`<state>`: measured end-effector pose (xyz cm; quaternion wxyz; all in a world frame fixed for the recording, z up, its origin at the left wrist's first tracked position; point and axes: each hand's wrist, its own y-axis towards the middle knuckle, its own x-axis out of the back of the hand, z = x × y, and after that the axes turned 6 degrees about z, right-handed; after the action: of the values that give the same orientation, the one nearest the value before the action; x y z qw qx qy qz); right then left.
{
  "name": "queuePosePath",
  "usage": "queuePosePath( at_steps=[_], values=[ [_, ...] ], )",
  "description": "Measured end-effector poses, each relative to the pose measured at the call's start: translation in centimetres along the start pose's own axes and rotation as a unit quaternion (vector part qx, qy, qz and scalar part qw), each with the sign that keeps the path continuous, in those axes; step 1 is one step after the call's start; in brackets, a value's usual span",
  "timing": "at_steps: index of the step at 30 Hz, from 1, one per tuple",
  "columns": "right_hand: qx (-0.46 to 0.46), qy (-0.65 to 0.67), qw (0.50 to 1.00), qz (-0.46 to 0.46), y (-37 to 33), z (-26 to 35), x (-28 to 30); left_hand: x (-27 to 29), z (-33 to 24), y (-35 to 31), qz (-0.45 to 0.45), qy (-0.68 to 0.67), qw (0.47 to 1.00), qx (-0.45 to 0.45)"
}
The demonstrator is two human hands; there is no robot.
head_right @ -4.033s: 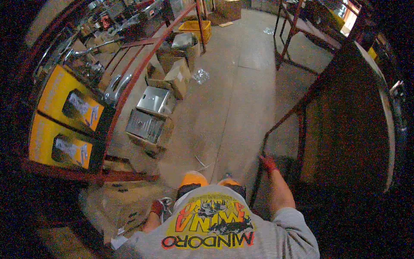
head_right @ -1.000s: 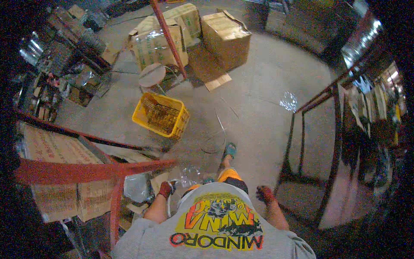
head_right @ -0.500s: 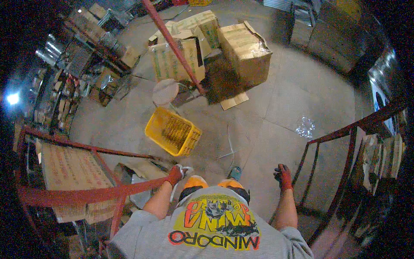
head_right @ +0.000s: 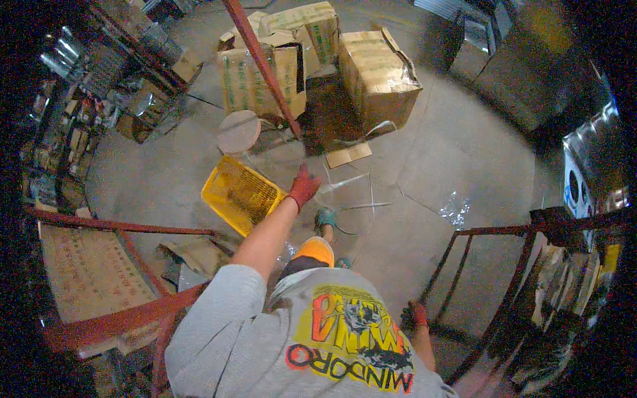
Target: The person walks through a warehouse, picks up a yellow crate, and then uses a box cutter to cut open several cardboard boxes. They slice through tape and plastic straps, then flatten the boxes.
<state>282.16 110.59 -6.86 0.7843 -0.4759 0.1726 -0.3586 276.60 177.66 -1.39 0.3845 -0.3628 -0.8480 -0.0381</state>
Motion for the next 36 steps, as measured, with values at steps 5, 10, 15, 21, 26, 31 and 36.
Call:
queuePosePath(
  at_steps=[5,10,15,21,26,31,36],
  values=[
    [0.211,-0.302,0.922,-0.119,0.3,-4.2,3.2,-1.2,1.8,5.9,0.127,-0.008,0.987,0.103],
    [0.083,-0.308,0.947,-0.031,6.6,0.5,3.1,-3.1,5.6,4.5,0.271,0.013,0.95,0.153],
    [-0.126,-0.01,0.988,0.088,10.9,16.5,-0.9,-4.4,13.1,1.3,0.204,-0.014,0.932,0.299],
    [0.043,0.032,0.999,-0.007,17.5,31.5,-4.4,-4.5,24.8,-2.9,0.151,0.046,0.878,0.451],
    [-0.121,-0.033,0.992,-0.019,20.2,25.6,0.2,-7.0,32.0,-1.1,0.052,0.163,0.878,0.447],
    [-0.26,-0.206,0.944,0.009,15.8,18.0,5.4,-9.3,39.6,4.3,0.076,0.216,0.867,0.443],
    [-0.342,-0.089,0.935,-0.03,13.8,18.3,7.9,-8.7,44.2,6.2,0.171,0.156,0.828,0.511]
  ],
)
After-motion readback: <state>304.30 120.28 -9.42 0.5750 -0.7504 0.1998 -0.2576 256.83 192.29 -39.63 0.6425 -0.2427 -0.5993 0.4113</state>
